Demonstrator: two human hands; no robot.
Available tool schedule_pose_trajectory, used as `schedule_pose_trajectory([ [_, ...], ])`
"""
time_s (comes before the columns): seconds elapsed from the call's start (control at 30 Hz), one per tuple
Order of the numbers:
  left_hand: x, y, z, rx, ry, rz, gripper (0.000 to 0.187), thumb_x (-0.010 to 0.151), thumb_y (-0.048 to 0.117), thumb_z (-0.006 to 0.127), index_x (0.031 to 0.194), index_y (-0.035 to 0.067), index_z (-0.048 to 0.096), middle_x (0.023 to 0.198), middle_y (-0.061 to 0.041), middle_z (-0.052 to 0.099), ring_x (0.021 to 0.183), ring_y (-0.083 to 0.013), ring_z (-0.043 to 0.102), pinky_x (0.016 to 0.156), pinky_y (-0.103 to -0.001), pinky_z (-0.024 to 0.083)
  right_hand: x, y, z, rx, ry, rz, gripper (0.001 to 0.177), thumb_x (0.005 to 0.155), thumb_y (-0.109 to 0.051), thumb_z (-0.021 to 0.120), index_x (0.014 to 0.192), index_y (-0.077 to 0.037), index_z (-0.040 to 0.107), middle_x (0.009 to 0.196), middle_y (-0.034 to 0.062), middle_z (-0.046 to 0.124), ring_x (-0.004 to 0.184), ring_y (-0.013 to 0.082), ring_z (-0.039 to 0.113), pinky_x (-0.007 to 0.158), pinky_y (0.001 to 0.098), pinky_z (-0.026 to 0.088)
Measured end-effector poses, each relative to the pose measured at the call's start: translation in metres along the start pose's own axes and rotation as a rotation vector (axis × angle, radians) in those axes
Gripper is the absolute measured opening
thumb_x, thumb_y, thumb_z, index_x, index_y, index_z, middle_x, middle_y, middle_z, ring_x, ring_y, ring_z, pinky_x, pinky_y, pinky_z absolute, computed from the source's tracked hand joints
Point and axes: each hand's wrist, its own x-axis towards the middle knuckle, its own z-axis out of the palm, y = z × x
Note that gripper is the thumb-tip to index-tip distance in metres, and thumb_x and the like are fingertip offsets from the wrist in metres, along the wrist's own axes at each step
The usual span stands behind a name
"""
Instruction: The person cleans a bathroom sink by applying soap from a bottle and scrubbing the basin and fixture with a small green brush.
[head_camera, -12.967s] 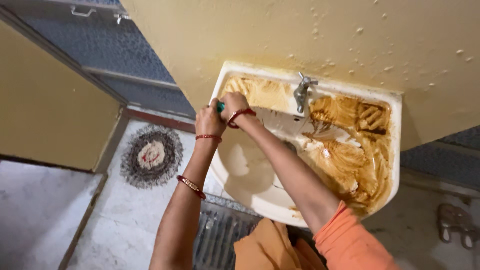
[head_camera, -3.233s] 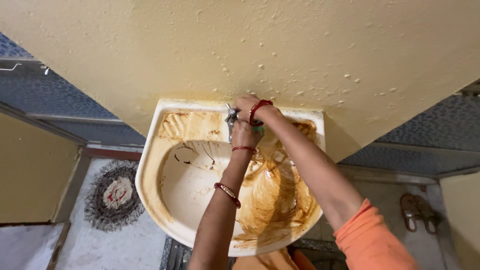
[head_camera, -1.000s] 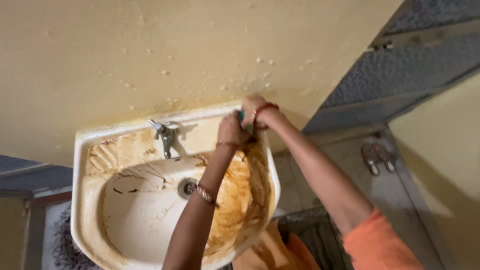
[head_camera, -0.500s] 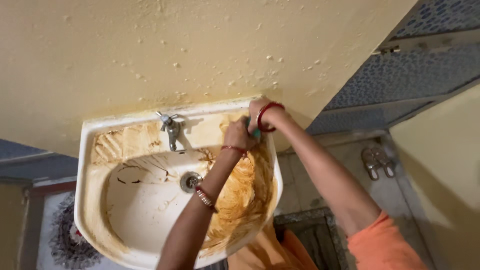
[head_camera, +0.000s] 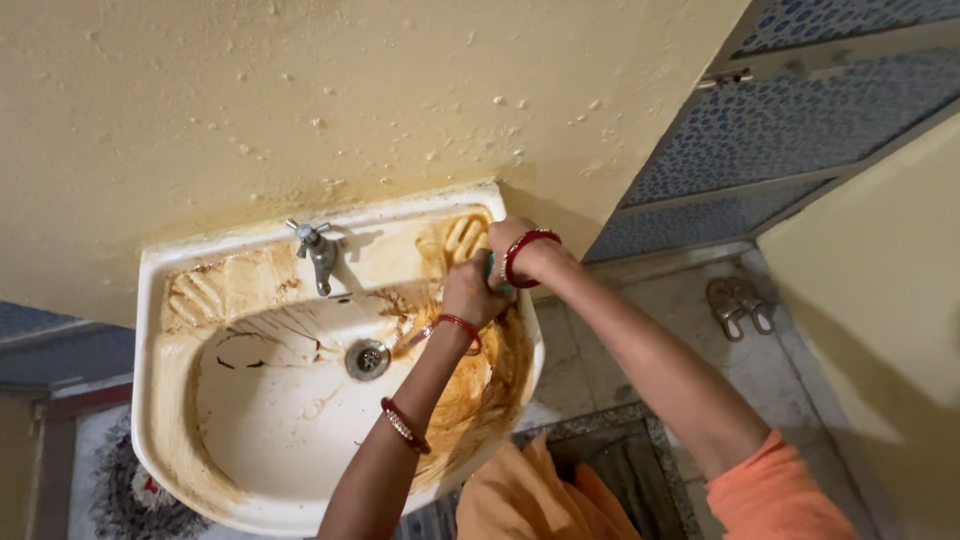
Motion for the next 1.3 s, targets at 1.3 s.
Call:
schedule_pose_trajectory([
  [1.3, -0.183, 0.005, -0.038, 0.06, -0.119, -0.421, 0.069, 0.057, 0.046, 0.093, 0.111, 0.008, 0.073, 0.104, -0.021, 0.076, 0.099, -0.0356, 0.073, 0.089, -0.044, 0.057, -0.079, -0.088, 0.114, -0.054, -0.053, -0.354, 0.064, 0.059, -0.06, 0.089, 0.082, -0.001, 0.078, 0.085, 0.0249, 0.073, 0.086, 0.0361, 0.075, 0.082, 0.0421, 0.06],
])
